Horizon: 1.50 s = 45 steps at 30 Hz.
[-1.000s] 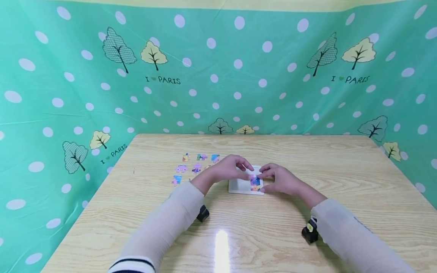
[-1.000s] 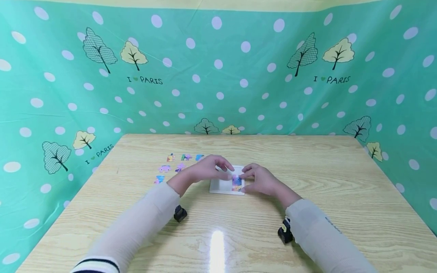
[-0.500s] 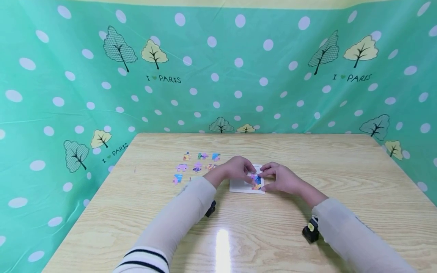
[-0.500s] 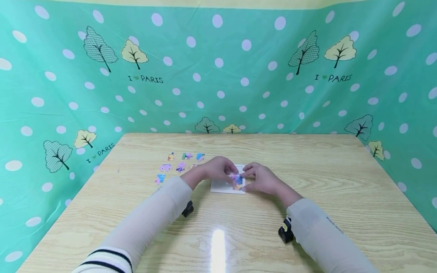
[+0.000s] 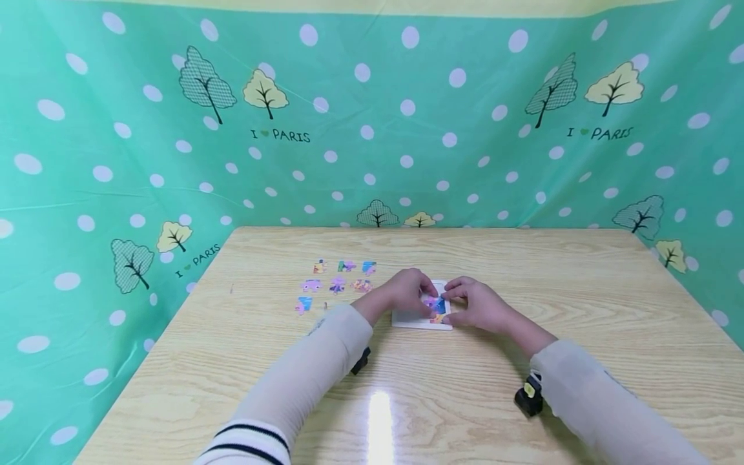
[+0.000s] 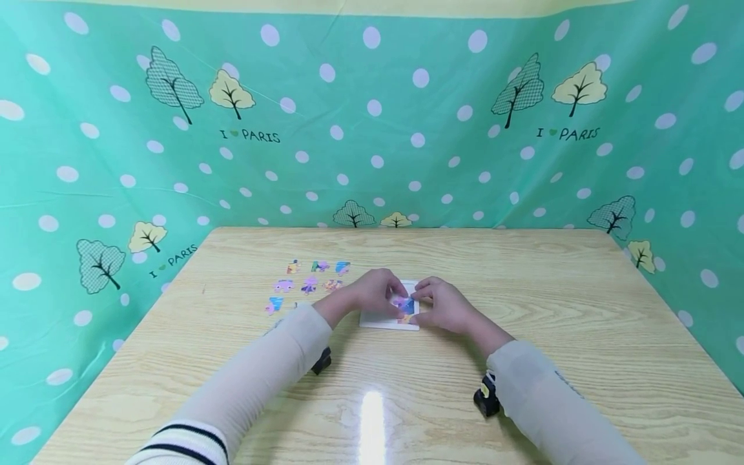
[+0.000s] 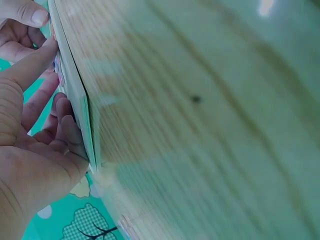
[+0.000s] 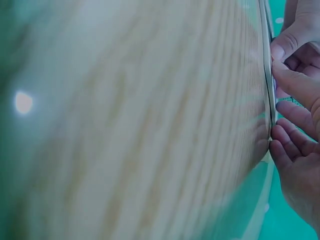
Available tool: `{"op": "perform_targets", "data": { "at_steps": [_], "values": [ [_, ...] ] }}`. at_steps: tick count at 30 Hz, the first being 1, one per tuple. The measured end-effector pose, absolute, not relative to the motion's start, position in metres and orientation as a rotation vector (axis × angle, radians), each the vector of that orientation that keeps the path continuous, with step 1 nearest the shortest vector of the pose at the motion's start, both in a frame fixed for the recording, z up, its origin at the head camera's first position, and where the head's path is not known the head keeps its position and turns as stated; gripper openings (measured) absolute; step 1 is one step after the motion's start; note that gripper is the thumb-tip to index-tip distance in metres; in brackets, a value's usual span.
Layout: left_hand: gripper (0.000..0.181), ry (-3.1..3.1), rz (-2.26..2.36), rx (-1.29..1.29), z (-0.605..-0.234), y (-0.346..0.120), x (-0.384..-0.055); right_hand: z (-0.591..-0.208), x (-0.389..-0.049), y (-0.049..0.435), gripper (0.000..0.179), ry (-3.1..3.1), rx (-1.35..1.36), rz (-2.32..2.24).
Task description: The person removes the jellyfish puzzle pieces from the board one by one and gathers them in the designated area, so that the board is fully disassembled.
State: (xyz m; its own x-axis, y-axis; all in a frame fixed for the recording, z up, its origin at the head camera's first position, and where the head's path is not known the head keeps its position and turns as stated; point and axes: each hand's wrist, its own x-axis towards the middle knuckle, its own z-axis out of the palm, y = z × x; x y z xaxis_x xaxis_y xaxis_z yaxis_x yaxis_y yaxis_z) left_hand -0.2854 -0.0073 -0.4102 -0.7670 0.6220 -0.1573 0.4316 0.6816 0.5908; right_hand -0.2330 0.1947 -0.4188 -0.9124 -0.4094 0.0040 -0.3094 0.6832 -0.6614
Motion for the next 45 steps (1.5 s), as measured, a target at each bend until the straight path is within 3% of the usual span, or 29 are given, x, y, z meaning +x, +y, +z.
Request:
{"op": "perform_targets", "data": {
  "at_steps": [23,45],
  "values": [
    [0.023,2.448,1.036,0.708,-0.411,-0.012,-0.285,-0.422,-0.231,0.193,0.06,2.773,-0.537,-1.036],
    [0.023,2.225,1.354,0.593,-0.408,-0.033,-0.289,-0.421,-0.233,0.195,0.058,2.774,-0.563,-1.015]
  ]
}}
